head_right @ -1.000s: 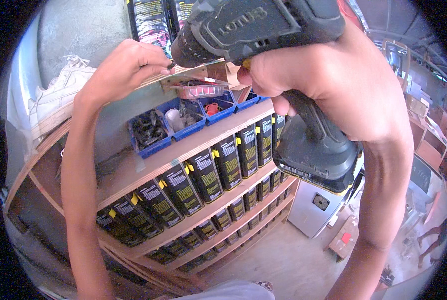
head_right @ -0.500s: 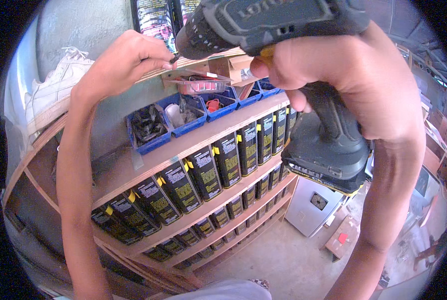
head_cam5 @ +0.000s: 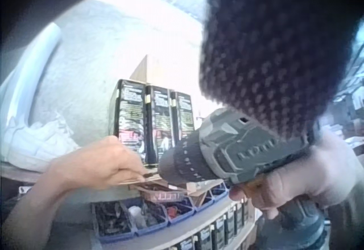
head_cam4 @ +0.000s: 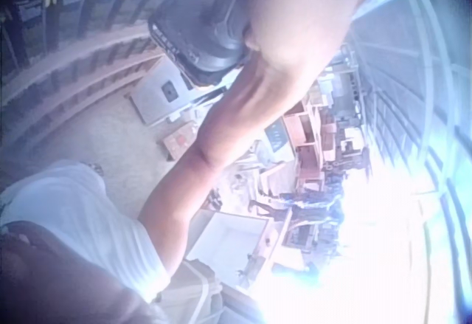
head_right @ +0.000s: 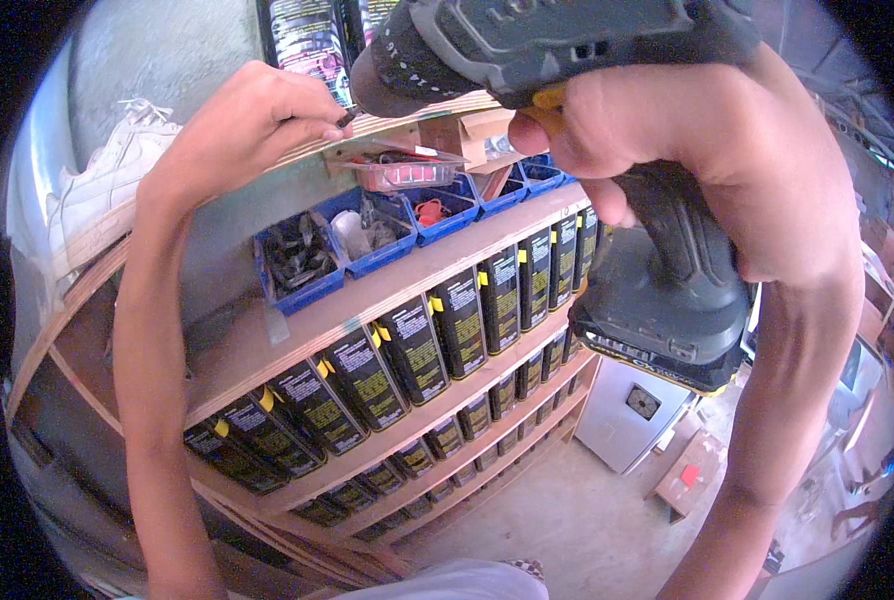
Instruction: The person retrieves screws from a drawer, then uses a cordless drill to fasten screws into a wooden shelving unit. They move around the workshop, handling screws and the drill, and secure multiple points on the shelf structure.
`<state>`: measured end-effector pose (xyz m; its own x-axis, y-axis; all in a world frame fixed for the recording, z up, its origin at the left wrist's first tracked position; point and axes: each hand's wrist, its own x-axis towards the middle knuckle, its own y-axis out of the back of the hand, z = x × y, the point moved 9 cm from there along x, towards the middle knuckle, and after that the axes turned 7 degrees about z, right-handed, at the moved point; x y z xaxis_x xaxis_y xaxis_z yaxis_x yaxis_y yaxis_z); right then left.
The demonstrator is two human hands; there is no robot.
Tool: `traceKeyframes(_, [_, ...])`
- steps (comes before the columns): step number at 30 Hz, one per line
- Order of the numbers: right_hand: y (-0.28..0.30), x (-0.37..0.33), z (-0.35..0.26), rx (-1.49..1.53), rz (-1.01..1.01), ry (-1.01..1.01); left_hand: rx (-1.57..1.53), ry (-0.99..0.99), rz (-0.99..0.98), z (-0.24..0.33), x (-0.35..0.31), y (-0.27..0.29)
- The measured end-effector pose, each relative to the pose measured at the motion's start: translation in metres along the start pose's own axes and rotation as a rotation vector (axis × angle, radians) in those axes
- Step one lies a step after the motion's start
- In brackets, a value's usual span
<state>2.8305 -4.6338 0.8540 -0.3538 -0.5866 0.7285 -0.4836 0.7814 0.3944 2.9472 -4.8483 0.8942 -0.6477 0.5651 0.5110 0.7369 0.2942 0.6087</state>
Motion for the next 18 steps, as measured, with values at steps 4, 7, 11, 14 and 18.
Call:
traceKeyframes(4, [0.002,0.003,-0.008,-0.175,0.006,0.076,-0.070,0.075,-0.034,-0.005,-0.002,-0.003])
traceKeyframes(7, [-0.014,0.003,-0.027,-0.265,-0.124,0.239,-0.146,0.157,-0.007,-0.010,-0.005,-0.009])
traceKeyframes(11, [-0.005,-0.001,-0.016,-0.142,0.072,0.070,-0.208,0.209,-0.010,-0.014,-0.009,-0.012])
traceKeyframes(14, [-0.004,0.000,-0.015,-0.178,0.109,0.075,-0.200,0.218,-0.032,-0.016,-0.010,-0.010])
traceKeyframes(18, [-0.010,0.002,-0.016,-0.163,0.022,0.065,-0.193,0.219,-0.028,-0.014,-0.011,-0.008])
